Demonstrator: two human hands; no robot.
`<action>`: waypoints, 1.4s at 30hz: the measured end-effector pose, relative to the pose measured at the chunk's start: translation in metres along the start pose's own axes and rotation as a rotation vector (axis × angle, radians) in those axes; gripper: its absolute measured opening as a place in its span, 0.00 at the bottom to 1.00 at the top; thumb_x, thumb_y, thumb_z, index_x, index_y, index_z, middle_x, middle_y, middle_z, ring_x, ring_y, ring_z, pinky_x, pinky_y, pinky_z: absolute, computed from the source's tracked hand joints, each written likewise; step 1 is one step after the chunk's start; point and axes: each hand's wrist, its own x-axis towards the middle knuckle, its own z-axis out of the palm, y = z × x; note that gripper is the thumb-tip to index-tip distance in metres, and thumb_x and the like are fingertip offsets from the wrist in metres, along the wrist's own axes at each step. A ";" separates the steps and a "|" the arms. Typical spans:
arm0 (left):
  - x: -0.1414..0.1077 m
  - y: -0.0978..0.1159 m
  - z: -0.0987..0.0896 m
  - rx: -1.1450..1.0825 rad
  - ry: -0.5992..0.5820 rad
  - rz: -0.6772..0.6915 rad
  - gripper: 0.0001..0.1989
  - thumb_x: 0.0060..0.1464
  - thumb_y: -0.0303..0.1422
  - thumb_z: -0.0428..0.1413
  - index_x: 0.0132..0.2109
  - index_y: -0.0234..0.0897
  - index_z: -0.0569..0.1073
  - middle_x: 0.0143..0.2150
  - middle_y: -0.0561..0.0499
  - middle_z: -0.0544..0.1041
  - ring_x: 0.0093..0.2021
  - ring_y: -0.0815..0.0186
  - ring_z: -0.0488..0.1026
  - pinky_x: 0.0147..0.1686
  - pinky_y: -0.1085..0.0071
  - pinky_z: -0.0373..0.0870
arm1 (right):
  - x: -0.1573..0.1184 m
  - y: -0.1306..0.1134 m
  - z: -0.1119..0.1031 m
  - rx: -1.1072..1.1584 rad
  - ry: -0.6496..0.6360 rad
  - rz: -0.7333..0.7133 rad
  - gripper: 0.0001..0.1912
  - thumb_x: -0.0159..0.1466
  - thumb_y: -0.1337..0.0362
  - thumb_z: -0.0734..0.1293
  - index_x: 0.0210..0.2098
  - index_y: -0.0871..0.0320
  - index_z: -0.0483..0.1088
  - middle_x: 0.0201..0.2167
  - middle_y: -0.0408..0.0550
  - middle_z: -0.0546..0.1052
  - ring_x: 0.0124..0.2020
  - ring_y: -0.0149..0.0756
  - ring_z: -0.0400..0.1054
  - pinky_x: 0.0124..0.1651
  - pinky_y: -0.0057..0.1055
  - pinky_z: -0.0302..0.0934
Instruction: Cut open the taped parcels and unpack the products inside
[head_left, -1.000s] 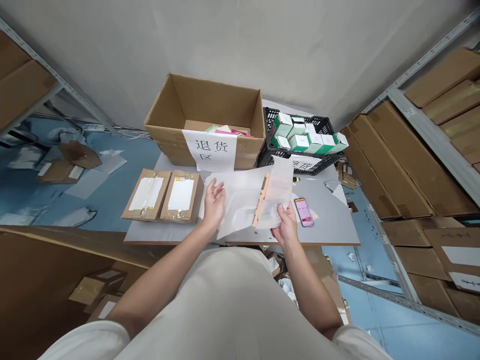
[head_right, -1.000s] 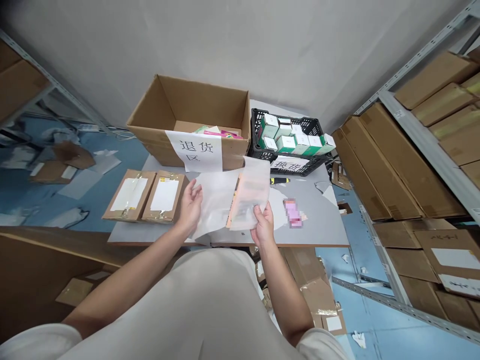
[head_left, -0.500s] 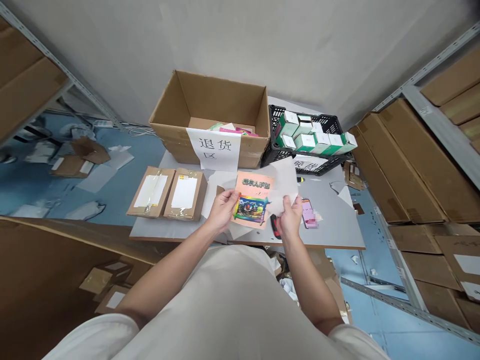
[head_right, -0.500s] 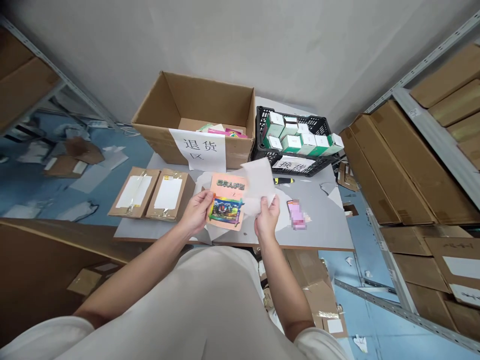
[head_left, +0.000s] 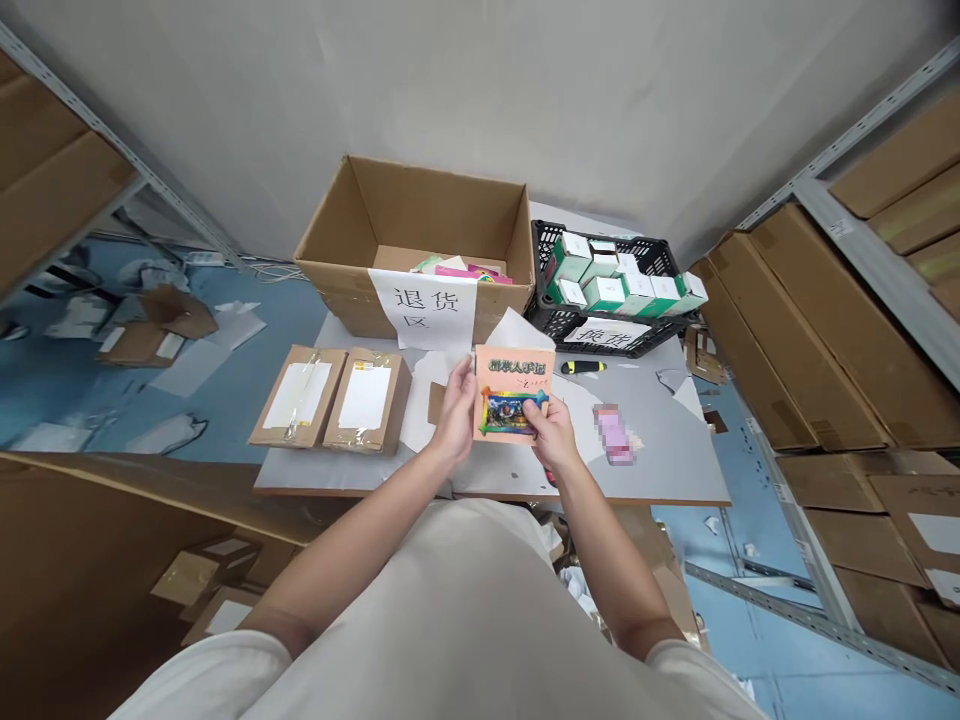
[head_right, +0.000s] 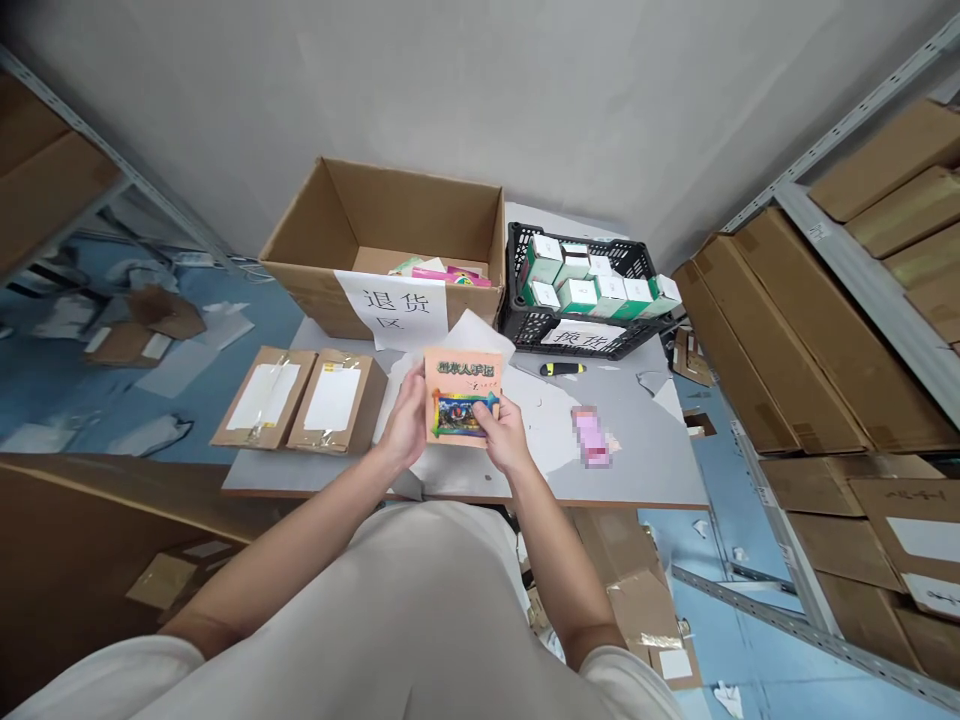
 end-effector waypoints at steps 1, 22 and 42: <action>0.003 0.004 -0.001 -0.018 -0.064 -0.077 0.22 0.49 0.50 0.59 0.45 0.41 0.74 0.47 0.49 0.79 0.55 0.55 0.71 0.53 0.60 0.68 | 0.002 0.000 -0.002 0.022 -0.022 0.032 0.23 0.51 0.48 0.74 0.39 0.55 0.72 0.34 0.47 0.80 0.42 0.44 0.75 0.45 0.45 0.71; 0.170 0.141 -0.016 0.897 0.276 0.765 0.10 0.56 0.32 0.50 0.43 0.31 0.69 0.43 0.44 0.76 0.45 0.61 0.73 0.48 0.66 0.66 | -0.015 0.007 -0.046 0.309 0.401 -0.090 0.20 0.56 0.51 0.71 0.45 0.53 0.69 0.43 0.46 0.80 0.42 0.38 0.76 0.46 0.42 0.71; -0.029 0.003 -0.052 0.187 -0.257 -0.216 0.21 0.49 0.40 0.63 0.50 0.36 0.75 0.34 0.49 0.78 0.23 0.73 0.72 0.29 0.74 0.72 | 0.007 -0.002 -0.006 0.025 0.053 -0.138 0.27 0.60 0.53 0.64 0.57 0.51 0.63 0.54 0.50 0.73 0.49 0.41 0.71 0.46 0.39 0.70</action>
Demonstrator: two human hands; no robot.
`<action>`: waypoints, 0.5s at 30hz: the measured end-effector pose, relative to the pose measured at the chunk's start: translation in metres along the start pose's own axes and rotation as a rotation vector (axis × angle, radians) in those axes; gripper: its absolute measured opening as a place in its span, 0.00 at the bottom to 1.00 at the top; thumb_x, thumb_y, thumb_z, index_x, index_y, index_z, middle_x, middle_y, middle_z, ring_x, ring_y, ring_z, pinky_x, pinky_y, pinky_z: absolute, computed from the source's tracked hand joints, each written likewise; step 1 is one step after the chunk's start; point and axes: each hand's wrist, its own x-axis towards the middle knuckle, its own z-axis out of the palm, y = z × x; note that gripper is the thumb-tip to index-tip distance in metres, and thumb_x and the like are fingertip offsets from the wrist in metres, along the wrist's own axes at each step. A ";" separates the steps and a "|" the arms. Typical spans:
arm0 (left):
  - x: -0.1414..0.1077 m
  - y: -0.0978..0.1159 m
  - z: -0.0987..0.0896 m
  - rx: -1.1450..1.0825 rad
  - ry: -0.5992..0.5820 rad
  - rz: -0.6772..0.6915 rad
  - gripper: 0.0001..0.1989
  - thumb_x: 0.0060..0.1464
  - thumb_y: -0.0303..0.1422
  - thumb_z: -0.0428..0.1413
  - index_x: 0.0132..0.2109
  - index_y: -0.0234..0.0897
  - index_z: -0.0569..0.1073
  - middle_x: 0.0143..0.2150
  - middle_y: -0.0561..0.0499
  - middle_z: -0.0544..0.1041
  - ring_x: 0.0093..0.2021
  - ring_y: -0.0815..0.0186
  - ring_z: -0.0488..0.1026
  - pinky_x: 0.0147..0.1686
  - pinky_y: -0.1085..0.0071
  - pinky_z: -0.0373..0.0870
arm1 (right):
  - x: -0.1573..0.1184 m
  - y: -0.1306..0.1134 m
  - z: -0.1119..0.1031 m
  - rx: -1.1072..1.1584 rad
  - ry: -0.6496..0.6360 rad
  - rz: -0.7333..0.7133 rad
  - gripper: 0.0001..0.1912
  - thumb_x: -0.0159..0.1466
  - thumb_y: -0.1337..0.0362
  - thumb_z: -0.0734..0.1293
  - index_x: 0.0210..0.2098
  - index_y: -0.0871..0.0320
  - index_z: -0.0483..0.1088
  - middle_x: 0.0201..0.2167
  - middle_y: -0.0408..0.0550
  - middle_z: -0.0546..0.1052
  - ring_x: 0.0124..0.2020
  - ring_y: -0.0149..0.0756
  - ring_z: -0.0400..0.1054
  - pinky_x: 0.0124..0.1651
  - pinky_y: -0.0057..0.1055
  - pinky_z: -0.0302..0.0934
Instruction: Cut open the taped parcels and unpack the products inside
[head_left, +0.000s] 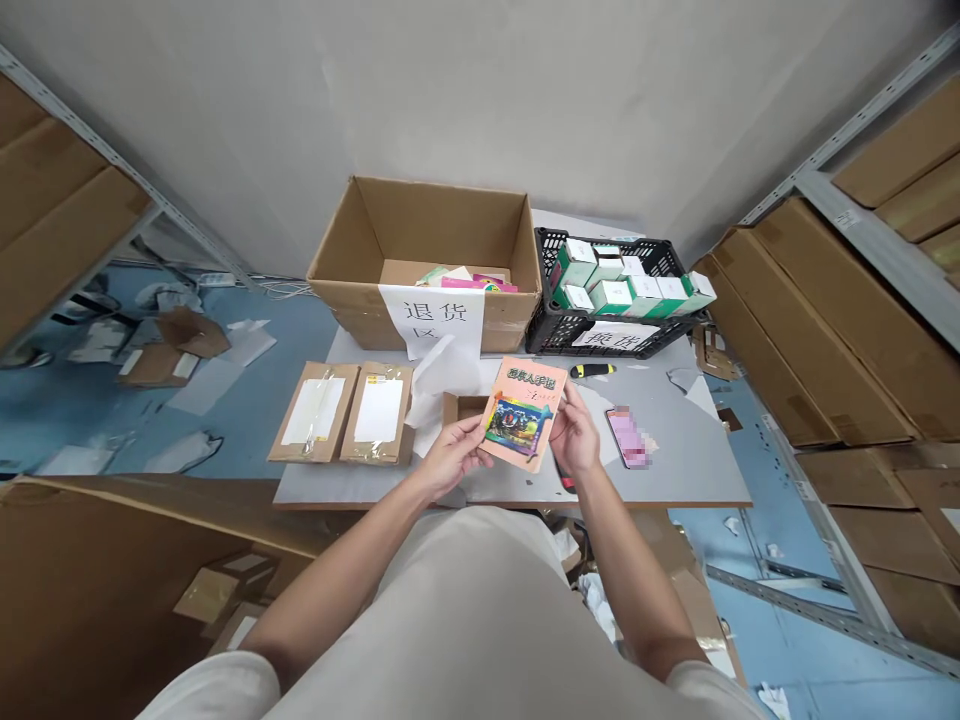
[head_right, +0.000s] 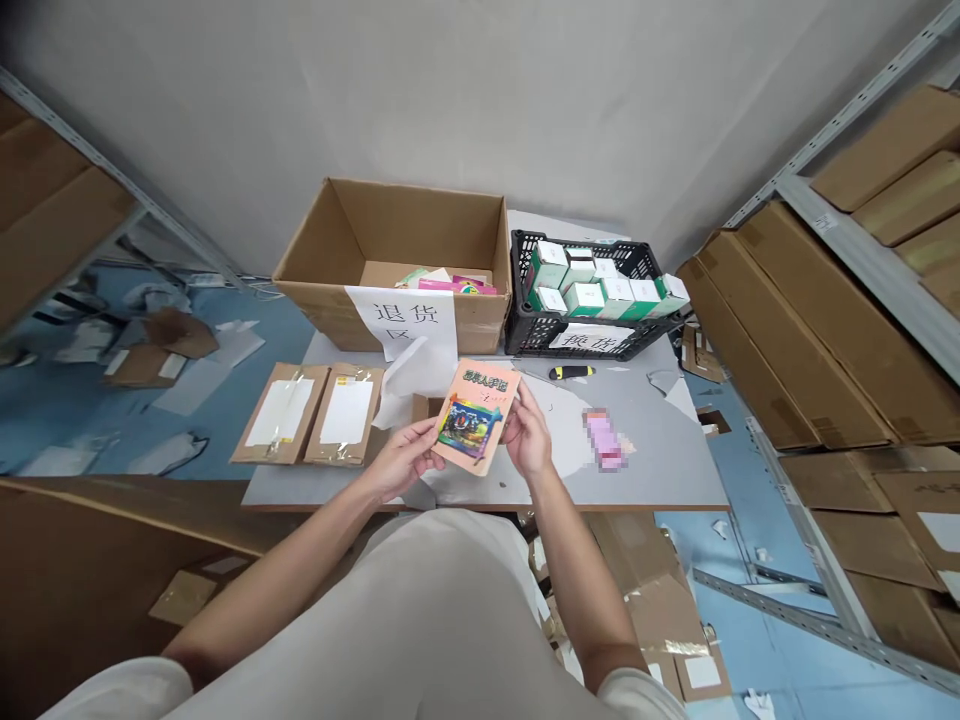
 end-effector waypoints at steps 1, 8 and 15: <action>-0.003 0.000 0.001 -0.088 -0.014 -0.057 0.20 0.49 0.39 0.64 0.49 0.35 0.76 0.31 0.50 0.77 0.22 0.75 0.69 0.28 0.75 0.71 | 0.003 -0.006 -0.003 -0.018 -0.035 -0.002 0.29 0.59 0.53 0.65 0.59 0.49 0.62 0.57 0.49 0.71 0.52 0.41 0.69 0.47 0.38 0.69; -0.014 -0.001 0.009 -0.168 -0.040 -0.145 0.19 0.46 0.38 0.65 0.46 0.37 0.77 0.37 0.47 0.80 0.37 0.65 0.76 0.39 0.69 0.73 | 0.027 -0.027 -0.004 -0.275 -0.144 0.130 0.22 0.52 0.51 0.73 0.43 0.53 0.74 0.38 0.46 0.77 0.31 0.32 0.71 0.29 0.29 0.69; -0.017 -0.004 -0.008 0.092 0.162 0.066 0.30 0.45 0.51 0.63 0.50 0.34 0.76 0.45 0.42 0.80 0.41 0.58 0.78 0.45 0.60 0.74 | 0.043 -0.037 -0.009 -0.387 0.002 0.085 0.21 0.48 0.53 0.75 0.37 0.59 0.77 0.26 0.44 0.77 0.21 0.27 0.65 0.18 0.25 0.60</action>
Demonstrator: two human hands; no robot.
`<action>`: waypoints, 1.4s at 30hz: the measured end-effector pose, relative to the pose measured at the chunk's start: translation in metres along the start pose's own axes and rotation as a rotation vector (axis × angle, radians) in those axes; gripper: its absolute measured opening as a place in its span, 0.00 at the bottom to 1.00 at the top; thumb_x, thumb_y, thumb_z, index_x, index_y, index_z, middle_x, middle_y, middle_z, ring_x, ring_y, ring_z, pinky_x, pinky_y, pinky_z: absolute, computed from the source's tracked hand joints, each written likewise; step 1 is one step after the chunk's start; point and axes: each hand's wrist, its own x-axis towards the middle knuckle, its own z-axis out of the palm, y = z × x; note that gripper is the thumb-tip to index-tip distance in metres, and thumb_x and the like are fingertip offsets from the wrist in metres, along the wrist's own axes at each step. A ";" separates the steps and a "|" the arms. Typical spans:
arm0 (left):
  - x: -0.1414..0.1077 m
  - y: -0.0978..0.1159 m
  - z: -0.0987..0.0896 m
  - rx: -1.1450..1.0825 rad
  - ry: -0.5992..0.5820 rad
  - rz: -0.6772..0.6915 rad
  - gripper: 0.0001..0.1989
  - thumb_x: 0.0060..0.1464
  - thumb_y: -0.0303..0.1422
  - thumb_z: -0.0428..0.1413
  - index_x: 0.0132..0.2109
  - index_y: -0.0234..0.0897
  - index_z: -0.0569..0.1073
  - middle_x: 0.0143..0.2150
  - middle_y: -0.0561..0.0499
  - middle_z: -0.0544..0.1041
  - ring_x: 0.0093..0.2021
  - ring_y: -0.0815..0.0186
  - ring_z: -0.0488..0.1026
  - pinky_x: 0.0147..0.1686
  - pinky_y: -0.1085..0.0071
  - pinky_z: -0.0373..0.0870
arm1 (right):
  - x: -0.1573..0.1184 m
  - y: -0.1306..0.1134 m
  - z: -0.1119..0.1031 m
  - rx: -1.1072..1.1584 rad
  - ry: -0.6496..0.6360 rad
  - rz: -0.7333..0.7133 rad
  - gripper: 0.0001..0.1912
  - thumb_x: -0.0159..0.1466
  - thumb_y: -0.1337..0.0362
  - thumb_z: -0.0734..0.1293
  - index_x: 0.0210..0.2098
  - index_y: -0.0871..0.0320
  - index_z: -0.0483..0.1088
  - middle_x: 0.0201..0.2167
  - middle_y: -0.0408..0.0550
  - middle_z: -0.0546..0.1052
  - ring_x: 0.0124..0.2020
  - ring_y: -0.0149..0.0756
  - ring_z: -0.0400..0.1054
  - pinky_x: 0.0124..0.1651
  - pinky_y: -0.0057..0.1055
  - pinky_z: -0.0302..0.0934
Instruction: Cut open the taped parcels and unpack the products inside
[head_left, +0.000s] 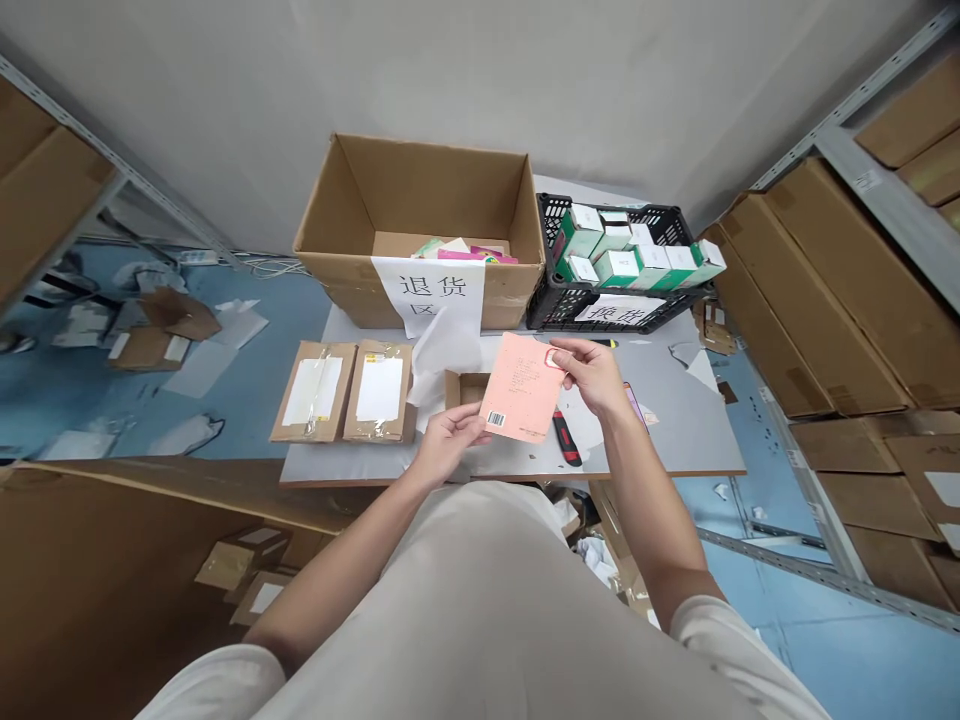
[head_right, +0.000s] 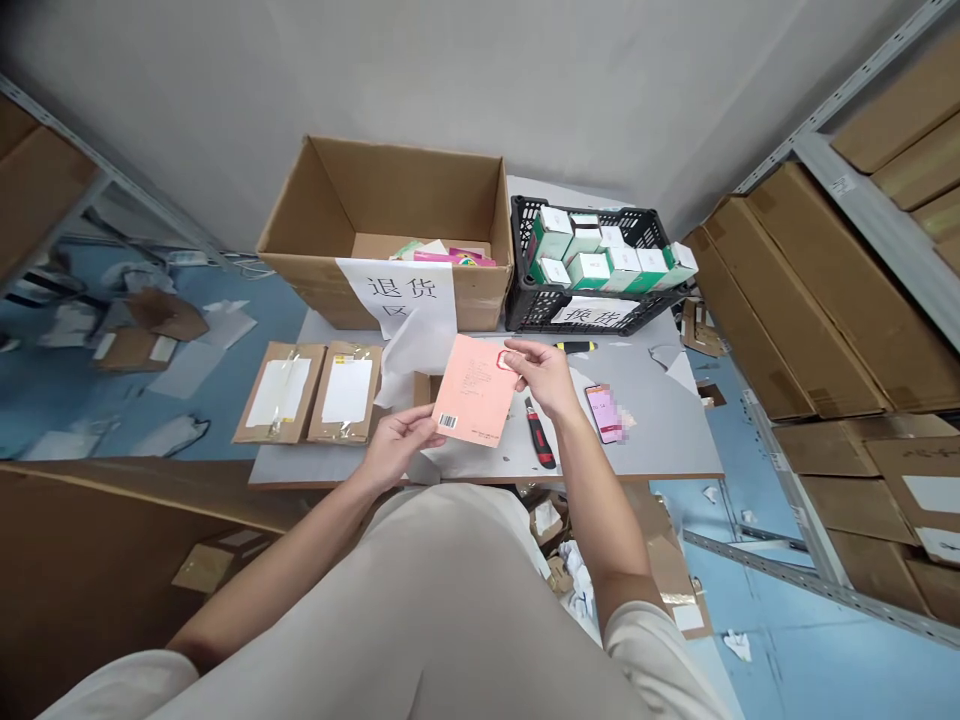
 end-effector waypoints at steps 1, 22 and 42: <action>0.000 -0.002 -0.001 0.059 0.041 0.013 0.29 0.43 0.48 0.65 0.49 0.34 0.77 0.43 0.43 0.81 0.40 0.60 0.78 0.45 0.60 0.75 | 0.001 -0.001 -0.001 -0.005 0.014 -0.004 0.21 0.49 0.52 0.74 0.37 0.59 0.77 0.26 0.45 0.77 0.22 0.28 0.66 0.19 0.26 0.62; 0.004 -0.001 0.018 -0.257 -0.157 -0.207 0.20 0.43 0.38 0.67 0.43 0.33 0.79 0.35 0.46 0.80 0.33 0.69 0.75 0.37 0.71 0.73 | 0.005 -0.010 0.004 0.112 -0.246 -0.114 0.27 0.50 0.51 0.75 0.47 0.51 0.72 0.49 0.48 0.76 0.47 0.39 0.72 0.44 0.34 0.70; -0.003 0.003 -0.002 -0.116 0.034 0.016 0.27 0.41 0.52 0.64 0.43 0.36 0.78 0.40 0.45 0.81 0.40 0.57 0.78 0.45 0.59 0.75 | 0.021 -0.016 0.009 0.088 -0.185 0.041 0.26 0.46 0.51 0.76 0.40 0.58 0.74 0.26 0.43 0.78 0.25 0.31 0.72 0.23 0.26 0.68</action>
